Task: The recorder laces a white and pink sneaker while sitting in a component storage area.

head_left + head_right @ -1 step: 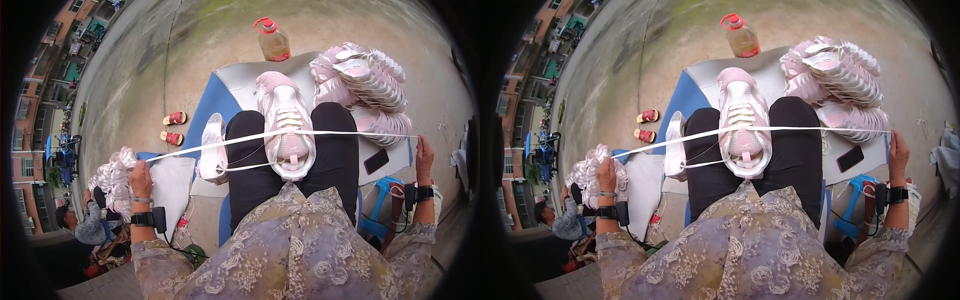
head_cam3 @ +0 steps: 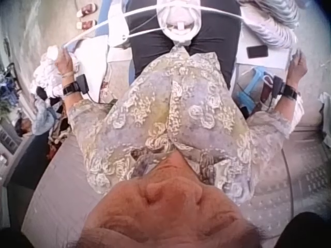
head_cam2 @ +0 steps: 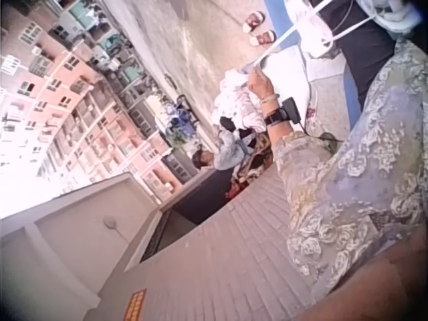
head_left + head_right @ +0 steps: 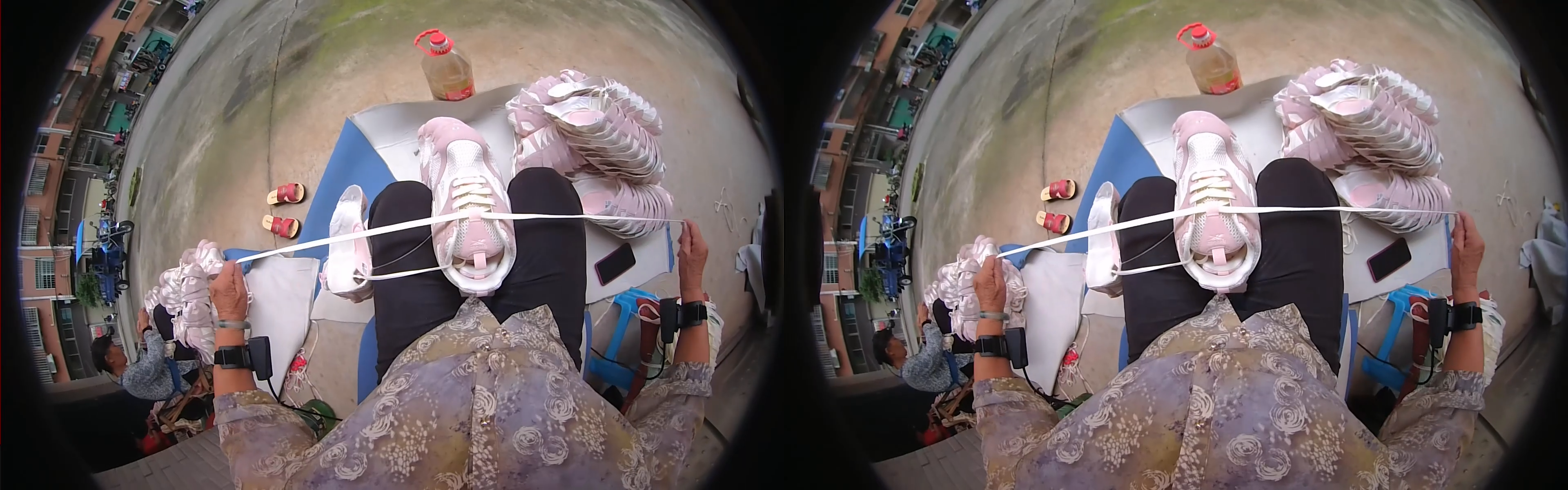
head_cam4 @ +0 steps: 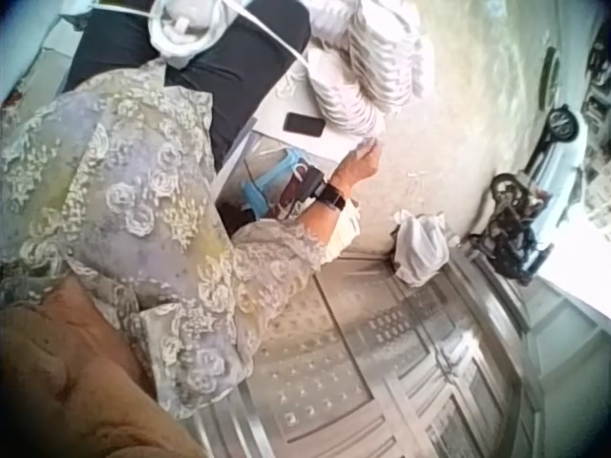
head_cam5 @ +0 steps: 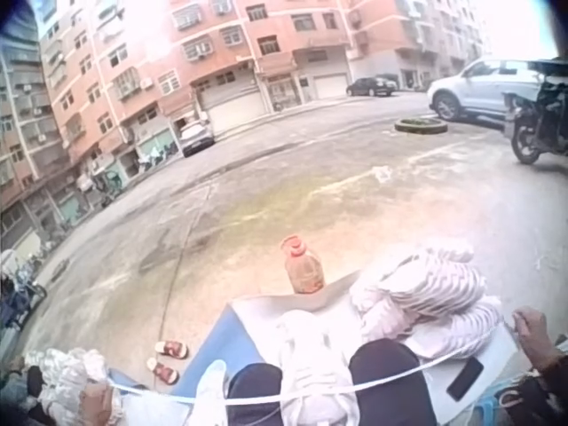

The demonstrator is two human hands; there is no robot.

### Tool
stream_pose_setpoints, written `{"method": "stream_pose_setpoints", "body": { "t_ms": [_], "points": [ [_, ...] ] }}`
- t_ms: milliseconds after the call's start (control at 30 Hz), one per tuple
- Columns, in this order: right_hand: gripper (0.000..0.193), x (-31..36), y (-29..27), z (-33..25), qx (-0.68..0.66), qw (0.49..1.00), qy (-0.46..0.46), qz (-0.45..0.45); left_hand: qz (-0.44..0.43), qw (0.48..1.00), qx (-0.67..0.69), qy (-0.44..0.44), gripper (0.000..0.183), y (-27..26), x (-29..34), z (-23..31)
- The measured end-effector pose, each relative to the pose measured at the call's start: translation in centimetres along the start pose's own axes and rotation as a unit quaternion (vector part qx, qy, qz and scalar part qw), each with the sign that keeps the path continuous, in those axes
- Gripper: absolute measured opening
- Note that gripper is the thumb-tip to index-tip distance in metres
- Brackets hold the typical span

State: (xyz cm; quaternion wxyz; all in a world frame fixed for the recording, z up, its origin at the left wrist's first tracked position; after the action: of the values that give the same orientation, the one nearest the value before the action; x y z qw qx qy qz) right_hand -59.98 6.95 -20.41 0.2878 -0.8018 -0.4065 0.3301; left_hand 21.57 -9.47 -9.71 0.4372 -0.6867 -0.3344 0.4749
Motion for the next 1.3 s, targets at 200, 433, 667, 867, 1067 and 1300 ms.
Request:
{"method": "stream_pose_setpoints", "body": {
  "t_ms": [200, 433, 667, 867, 1067, 1300],
  "points": [
    [0.011, 4.2, 11.7, -8.1, -0.239, 0.898, 0.158, -0.334, -0.341, 0.846, 0.359, -0.196, 0.024, 5.1, 0.0, 11.0],
    [0.018, 7.5, 17.4, -25.1, -0.446, 0.690, 0.327, -0.467, -0.519, 0.634, 0.557, -0.137, 0.020, 5.8, -2.3, 27.9],
    [0.023, 2.7, 19.6, -27.3, -0.457, 0.811, 0.173, -0.322, -0.453, 0.685, 0.545, -0.170, 0.018, 8.0, -7.8, 30.9],
    [0.018, 2.6, 20.6, -26.3, -0.487, 0.792, 0.204, -0.307, -0.375, 0.679, 0.603, -0.187, 0.020, 8.2, -9.7, 30.8],
    [0.005, 2.7, 20.2, -25.5, -0.545, 0.763, 0.248, -0.243, -0.162, 0.772, 0.603, -0.121, 0.017, 5.6, -8.8, 28.8],
    [0.002, 2.9, 20.4, -25.9, -0.536, 0.785, 0.220, -0.218, -0.244, 0.642, 0.687, -0.238, 0.016, 6.6, -6.7, 29.1]
  ]
}}
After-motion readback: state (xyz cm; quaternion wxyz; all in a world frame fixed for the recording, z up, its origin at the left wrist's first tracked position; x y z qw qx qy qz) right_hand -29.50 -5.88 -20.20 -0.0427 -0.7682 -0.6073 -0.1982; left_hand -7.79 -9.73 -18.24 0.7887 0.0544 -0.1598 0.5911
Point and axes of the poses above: each hand's wrist, its own x-axis away from the middle knuckle, its own y-axis out of the palm, z = x × y, the point moved 8 cm from there along -x, towards the middle knuckle, and after that the axes turned 7 degrees about -x, right-handed, at the moved point
